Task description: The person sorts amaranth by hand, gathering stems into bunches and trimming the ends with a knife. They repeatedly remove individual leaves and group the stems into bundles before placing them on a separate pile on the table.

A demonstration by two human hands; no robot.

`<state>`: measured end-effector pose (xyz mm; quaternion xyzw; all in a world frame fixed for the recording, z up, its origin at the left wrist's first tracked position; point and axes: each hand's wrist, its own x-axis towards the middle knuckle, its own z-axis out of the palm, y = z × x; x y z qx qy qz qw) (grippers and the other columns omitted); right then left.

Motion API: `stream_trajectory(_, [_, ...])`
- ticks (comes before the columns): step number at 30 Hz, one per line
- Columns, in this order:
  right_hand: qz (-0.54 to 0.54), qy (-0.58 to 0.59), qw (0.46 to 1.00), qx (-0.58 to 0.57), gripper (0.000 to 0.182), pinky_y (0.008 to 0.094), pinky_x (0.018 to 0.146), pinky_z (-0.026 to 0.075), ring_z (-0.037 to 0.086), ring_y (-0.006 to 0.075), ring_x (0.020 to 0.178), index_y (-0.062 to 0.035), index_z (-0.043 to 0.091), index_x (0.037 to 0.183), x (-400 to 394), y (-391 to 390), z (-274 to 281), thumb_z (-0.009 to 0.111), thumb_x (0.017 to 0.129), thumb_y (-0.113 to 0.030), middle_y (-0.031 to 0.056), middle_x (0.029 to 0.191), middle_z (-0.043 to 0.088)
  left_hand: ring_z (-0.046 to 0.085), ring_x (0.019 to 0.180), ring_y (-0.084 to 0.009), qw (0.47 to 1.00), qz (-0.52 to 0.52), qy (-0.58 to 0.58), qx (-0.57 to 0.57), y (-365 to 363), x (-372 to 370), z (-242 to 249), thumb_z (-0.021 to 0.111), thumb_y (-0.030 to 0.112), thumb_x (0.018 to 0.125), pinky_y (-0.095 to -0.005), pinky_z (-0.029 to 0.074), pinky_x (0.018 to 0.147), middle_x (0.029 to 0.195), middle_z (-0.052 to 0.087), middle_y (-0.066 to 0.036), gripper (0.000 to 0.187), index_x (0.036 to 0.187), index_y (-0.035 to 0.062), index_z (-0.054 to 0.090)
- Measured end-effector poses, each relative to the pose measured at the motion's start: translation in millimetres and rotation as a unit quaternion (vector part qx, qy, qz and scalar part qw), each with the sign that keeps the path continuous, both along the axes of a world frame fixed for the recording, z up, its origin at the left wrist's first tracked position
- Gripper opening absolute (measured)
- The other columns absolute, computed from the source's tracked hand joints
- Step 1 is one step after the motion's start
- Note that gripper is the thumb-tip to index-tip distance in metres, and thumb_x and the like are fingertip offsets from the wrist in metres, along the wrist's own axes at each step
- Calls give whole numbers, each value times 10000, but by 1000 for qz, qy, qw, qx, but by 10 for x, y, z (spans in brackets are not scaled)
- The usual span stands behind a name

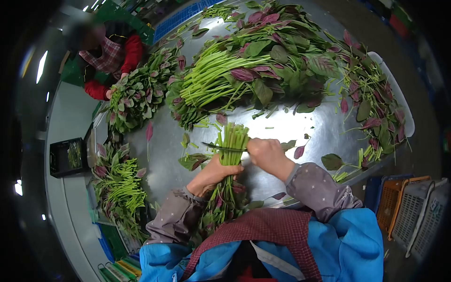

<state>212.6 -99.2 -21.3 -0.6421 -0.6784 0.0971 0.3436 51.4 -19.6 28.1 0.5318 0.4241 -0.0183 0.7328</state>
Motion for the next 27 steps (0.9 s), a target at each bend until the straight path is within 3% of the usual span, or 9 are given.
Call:
stream_trajectory(4, [-69,-22,987,-141,100,438,530,452,592,336,599,-47,560,831,550,-423,-803,509,750,-78,154,623,584,546,644,-122,996,-16,-19,86,5,-97,69,665,73,705,-264,443,573,737,579,-46,258,920,-11,549])
stream_trajectory(9, [-117,24,981,-153,100,406,531,466,590,313,569,-64,565,872,504,-425,-171,549,791,-120,139,632,597,588,711,-213,932,-132,39,334,133,-61,221,660,180,692,-322,455,678,764,610,-139,312,907,-21,555])
stream_trajectory(11, [-64,86,994,-21,102,402,520,461,587,311,562,-67,560,879,345,-330,71,551,791,-118,125,608,591,585,704,-235,921,-129,61,364,101,-6,209,664,187,688,-329,454,677,761,605,-150,319,907,-18,556])
stream_trajectory(15, [-70,118,987,-85,190,394,533,458,588,303,574,-87,542,967,171,-165,244,575,805,-181,108,611,592,580,695,-215,930,-124,38,345,123,11,298,663,188,699,-324,454,666,758,609,-122,293,889,-11,563])
stream_trajectory(17, [-126,114,964,-207,540,372,687,460,589,307,804,-49,412,1203,317,-121,152,642,751,-235,177,881,595,567,693,-156,972,-24,3,233,218,-41,543,655,162,714,-298,452,645,755,602,-67,228,849,-1,571])
stream_trajectory(19, [-96,11,995,-32,710,400,824,435,513,365,1018,12,316,1275,364,-96,177,655,749,-322,254,1141,487,549,658,-123,983,80,-86,142,391,-124,634,682,120,723,-254,458,606,779,565,-46,257,910,14,541])
stream_trajectory(20, [-47,152,985,-72,796,388,942,360,378,369,1183,16,273,1306,325,-62,277,668,729,-365,239,1294,353,554,639,-133,981,108,-133,92,487,-158,617,679,108,727,-253,465,584,781,560,-51,263,923,14,532])
stream_trajectory(25, [281,464,789,-287,1110,359,1063,197,235,340,1288,39,125,1358,-99,238,414,647,637,-625,263,1387,196,557,587,-143,935,237,-256,58,659,36,622,654,59,739,-229,462,506,754,553,-63,223,911,9,521])
stream_trajectory(27, [275,483,805,-208,1144,347,1055,207,272,318,1264,45,107,1356,-427,237,-304,684,614,-608,237,1351,260,556,581,-139,893,350,-256,118,735,94,560,645,52,746,-225,454,496,737,555,-61,205,902,0,524])
